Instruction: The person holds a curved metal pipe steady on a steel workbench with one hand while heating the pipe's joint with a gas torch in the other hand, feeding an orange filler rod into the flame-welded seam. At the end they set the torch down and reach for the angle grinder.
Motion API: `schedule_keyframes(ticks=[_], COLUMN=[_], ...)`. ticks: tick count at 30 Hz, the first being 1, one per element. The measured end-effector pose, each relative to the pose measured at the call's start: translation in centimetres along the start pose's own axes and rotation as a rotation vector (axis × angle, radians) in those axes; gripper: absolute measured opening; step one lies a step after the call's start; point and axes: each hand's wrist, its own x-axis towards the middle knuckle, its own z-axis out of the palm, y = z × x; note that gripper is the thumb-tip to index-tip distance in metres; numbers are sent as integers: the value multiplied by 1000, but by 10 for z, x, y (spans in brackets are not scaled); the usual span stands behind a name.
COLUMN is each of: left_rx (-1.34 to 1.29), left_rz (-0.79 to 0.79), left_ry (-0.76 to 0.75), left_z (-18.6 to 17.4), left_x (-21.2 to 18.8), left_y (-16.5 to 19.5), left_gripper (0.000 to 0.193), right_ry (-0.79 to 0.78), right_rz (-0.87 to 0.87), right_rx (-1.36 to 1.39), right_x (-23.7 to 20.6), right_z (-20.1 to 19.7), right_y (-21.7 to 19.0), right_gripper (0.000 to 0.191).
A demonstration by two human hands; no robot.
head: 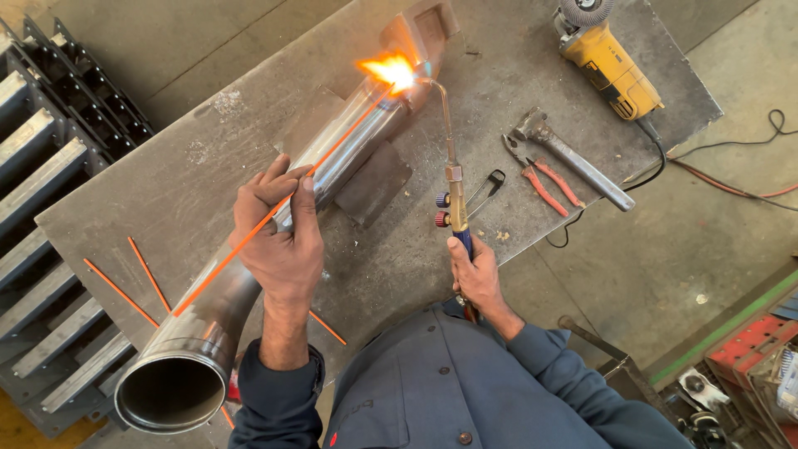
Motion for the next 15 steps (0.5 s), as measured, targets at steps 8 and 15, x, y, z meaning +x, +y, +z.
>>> schedule_keyframes(ticks=[8,15], left_rx=[68,98], left_rz=[35,51], left_ry=[-10,-20], left_z=[2,2], left_x=[2,3], left_y=[0,1], left_gripper=[14,15], right_ry=[-6,7], right_rz=[-36,-14], right_rx=[-5,-6], right_x=[-3,-3], right_z=[-1,-2], right_y=[1,1], right_gripper=[40,40])
